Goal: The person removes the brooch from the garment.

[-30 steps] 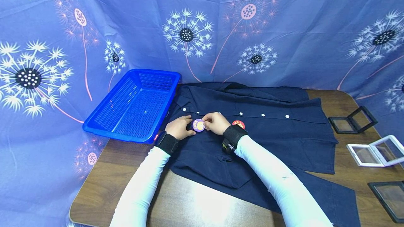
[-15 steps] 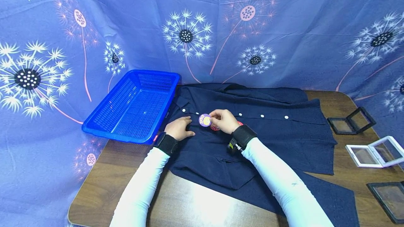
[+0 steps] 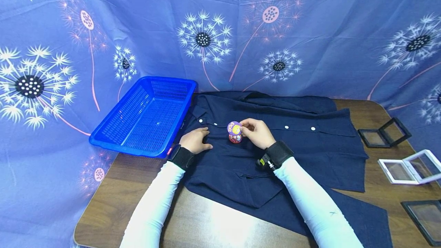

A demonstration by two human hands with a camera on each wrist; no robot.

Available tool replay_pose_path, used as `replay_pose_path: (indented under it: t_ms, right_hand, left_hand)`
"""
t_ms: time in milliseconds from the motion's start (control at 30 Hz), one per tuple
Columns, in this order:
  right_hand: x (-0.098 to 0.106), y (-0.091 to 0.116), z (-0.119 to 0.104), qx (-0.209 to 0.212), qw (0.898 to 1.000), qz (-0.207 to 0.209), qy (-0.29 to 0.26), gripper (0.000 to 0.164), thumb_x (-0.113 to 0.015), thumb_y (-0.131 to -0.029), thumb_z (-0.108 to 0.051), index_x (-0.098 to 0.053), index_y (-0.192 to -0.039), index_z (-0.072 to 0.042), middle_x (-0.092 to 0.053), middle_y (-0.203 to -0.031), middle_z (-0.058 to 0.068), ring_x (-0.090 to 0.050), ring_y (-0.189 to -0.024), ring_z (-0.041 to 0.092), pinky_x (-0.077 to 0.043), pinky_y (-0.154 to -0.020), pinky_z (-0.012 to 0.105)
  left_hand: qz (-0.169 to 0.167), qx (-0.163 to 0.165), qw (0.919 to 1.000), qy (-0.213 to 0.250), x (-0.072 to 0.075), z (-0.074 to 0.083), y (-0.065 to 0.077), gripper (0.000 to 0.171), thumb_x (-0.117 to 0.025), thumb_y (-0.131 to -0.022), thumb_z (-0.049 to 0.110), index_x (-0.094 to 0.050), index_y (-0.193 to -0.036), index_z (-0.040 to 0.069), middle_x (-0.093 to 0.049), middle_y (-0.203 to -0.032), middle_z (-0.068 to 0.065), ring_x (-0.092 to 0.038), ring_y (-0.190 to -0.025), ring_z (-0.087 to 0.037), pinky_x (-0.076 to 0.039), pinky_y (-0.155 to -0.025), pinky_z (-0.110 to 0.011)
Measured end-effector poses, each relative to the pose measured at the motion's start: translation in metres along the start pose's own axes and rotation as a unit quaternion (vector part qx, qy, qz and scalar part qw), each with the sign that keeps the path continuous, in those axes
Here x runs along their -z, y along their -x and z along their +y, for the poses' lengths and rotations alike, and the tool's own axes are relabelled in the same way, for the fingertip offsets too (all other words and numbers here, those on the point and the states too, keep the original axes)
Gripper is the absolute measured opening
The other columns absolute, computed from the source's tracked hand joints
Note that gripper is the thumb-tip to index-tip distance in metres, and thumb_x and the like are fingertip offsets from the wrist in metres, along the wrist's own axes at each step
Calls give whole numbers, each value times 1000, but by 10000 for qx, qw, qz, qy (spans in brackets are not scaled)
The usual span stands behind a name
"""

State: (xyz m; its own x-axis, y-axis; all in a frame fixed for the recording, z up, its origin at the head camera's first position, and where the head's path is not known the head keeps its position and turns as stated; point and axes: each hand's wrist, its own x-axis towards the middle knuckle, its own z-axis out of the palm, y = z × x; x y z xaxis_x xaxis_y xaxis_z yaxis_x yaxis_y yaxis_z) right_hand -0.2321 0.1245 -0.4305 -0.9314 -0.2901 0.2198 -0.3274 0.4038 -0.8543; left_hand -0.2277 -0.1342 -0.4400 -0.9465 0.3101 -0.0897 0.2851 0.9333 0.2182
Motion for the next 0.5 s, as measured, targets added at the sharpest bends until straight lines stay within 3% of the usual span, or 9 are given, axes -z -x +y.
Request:
replay_pose_path:
  t_ms: [200,367,500]
  right_hand:
    - [21,8,3,71,9987,415,-280,20,-62,-93,-4,-66,-108,8,-69,-91,26,-64,-69,7,-51,-61,17]
    - [38,15,4,64,9958,740,-528,22,-61,-94,-1,-64,-111,12,-68,-96,32,-66,-70,2,-57,-68,21]
    - [49,23,-8,234,9935,969,-542,21,-59,-93,4,-62,-109,17,-65,-94,36,-64,-69,-1,-56,-67,19]
  left_hand:
    - [7,29,10000,0,-2,-1,-1,65,-75,-83,43,-59,-136,10,-50,-149,-3,-46,-139,-22,-40,-111,-42]
    - [35,-18,10000,-13,-3,-2,-2,64,-75,-82,43,-60,-135,10,-52,-148,-3,-47,-138,-22,-42,-110,-42]
    - [33,-26,10000,0,-3,-2,-2,64,-75,-83,42,-60,-135,9,-52,-147,-4,-48,-138,-22,-42,-109,-42]
